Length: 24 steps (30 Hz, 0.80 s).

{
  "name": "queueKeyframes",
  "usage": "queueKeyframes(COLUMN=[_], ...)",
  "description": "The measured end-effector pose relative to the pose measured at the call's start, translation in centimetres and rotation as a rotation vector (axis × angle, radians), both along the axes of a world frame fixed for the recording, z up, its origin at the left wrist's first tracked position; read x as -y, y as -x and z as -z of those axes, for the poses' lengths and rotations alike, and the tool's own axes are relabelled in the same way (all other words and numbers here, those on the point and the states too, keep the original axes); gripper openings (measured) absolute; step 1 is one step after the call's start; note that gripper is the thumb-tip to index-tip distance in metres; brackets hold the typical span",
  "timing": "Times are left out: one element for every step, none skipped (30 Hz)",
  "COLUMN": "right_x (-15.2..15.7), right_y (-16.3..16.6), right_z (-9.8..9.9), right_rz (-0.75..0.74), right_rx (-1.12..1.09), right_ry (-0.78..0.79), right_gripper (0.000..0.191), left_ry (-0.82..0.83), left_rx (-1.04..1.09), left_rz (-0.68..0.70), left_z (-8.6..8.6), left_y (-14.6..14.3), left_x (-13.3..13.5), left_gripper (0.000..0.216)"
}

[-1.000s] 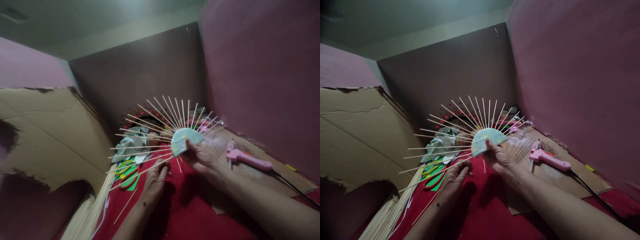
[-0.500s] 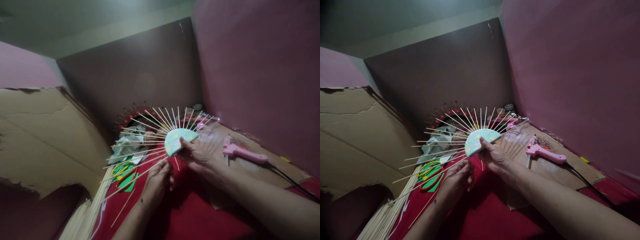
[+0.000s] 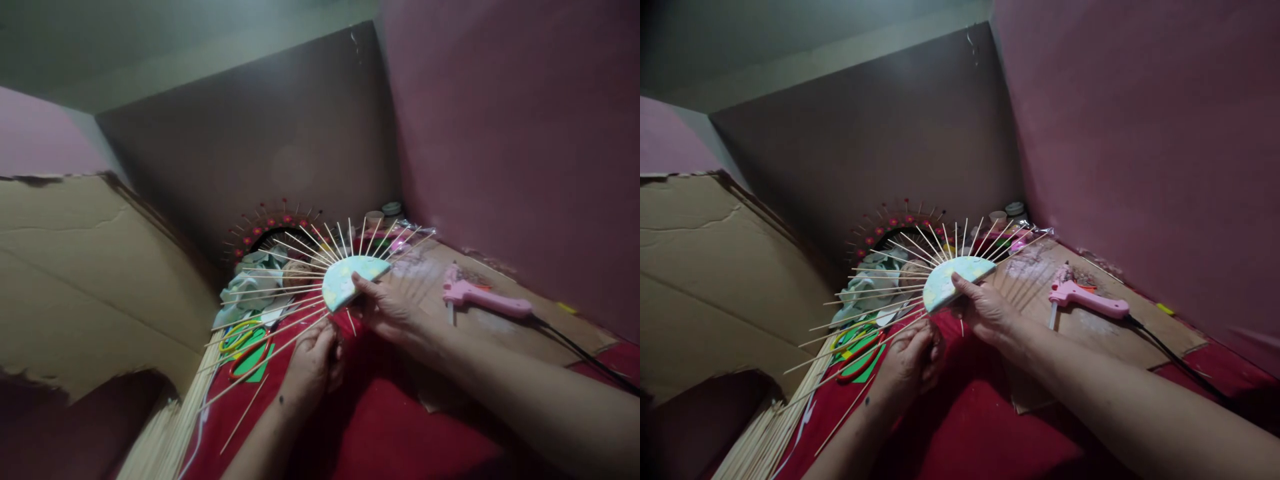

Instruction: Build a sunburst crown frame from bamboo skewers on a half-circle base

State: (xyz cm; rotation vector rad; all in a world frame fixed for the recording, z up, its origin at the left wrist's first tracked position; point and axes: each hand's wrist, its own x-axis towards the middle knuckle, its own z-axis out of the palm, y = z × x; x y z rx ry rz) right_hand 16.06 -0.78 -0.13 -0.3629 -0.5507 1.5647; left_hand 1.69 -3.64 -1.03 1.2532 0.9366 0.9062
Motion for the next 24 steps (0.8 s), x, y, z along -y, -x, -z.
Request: queueKeyframes(right_x=[0.02, 0.05, 0.09, 0.11, 0.11, 0.10, 0.07, 0.03, -0.02, -0.05, -0.08, -0.10, -0.10, -0.09, -0.08, -0.05, -0.01, 0.04, 0.10, 0.17, 0.25, 0.31, 0.37, 0.40], right_y=[0.00, 0.00, -0.01, -0.02, -0.03, -0.04, -0.05, -0.07, -0.08, -0.09, -0.11, -0.12, -0.13, -0.15, -0.16, -0.17, -0.18, -0.18, -0.17, -0.16, -0.15, -0.14, -0.13, -0.12], right_z=[-0.03, -0.08, -0.12, -0.16, -0.18, -0.17, -0.15, -0.10, -0.05, 0.01, 0.05, 0.09, 0.12, 0.13, 0.12, 0.10, 0.06, 0.00, -0.08, -0.16, -0.24, -0.31, -0.36, -0.36], right_rz=[0.007, 0.010, 0.009, 0.005, 0.001, -0.003, -0.007, -0.010, -0.010, -0.007, -0.008, -0.010, -0.010, -0.011, -0.012, -0.014, -0.014, -0.012, -0.010, -0.009, -0.006, -0.005, -0.006, -0.012], right_rx=[-0.010, -0.023, -0.034, -0.040, -0.039, -0.032, -0.021, -0.009, -0.001, 0.001, 0.000, 0.000, 0.002, 0.004, 0.004, 0.001, -0.002, -0.006, -0.008, -0.007, -0.009, -0.013, -0.020, -0.025], right_ry=[0.001, 0.003, 0.008, 0.016, 0.025, 0.031, 0.034, 0.037, 0.040, 0.039, 0.036, 0.032, 0.027, 0.023, 0.021, 0.024, 0.029, 0.032, 0.032, 0.032, 0.032, 0.035, 0.035, 0.034], right_gripper=[0.035, 0.035, 0.036, 0.036, 0.035, 0.035, 0.036, 0.036, 0.037, 0.037, 0.038, 0.037, 0.037, 0.037, 0.036, 0.036, 0.036, 0.035, 0.034, 0.033, 0.032, 0.031, 0.031, 0.030], left_ry=[-0.007, -0.017, -0.027, -0.037, -0.043, -0.042, -0.030, -0.010, 0.009, 0.028, 0.042, 0.051, 0.056, 0.061, 0.065, 0.068, 0.066, 0.062, 0.057, 0.052, 0.050, 0.056, 0.070, 0.086], left_rx=[0.001, 0.008, 0.019, 0.033, 0.045, 0.057, 0.068, 0.079, 0.090, 0.101, 0.117, 0.136, 0.153, 0.170, 0.181, 0.188, 0.195, 0.203, 0.213, 0.228, 0.244, 0.260, 0.270, 0.276], left_rz=[-0.002, 0.004, 0.018, 0.040, 0.070, 0.102, 0.131, 0.153, 0.165, 0.173, 0.172, 0.166, 0.158, 0.149, 0.148, 0.154, 0.162, 0.174, 0.180, 0.176, 0.164, 0.147, 0.133, 0.126], left_z=[0.03, 0.10, 0.20, 0.30, 0.40, 0.46, 0.48, 0.47, 0.41, 0.33, 0.24, 0.15, 0.08, 0.02, -0.02, -0.05, -0.06, -0.07, -0.08, -0.09, -0.11, -0.11, -0.11, -0.11], left_y=[0.06, 0.14, 0.22, 0.29, 0.35, 0.39, 0.41, 0.41, 0.40, 0.39, 0.38, 0.38, 0.39, 0.41, 0.42, 0.44, 0.45, 0.45, 0.45, 0.45, 0.45, 0.47, 0.49, 0.53], left_x=[0.02, 0.01, -0.03, -0.08, -0.14, -0.19, -0.22, -0.24, -0.24, -0.22, -0.19, -0.16, -0.12, -0.09, -0.06, -0.04, -0.02, -0.01, -0.01, -0.01, -0.01, -0.01, 0.00, 0.00], left_gripper=[0.031, 0.028, 0.026, 0.023, 0.020, 0.019, 0.019, 0.019, 0.019, 0.020, 0.020, 0.020, 0.020, 0.019, 0.019, 0.018, 0.017, 0.015, 0.014, 0.014, 0.015, 0.017, 0.019, 0.019])
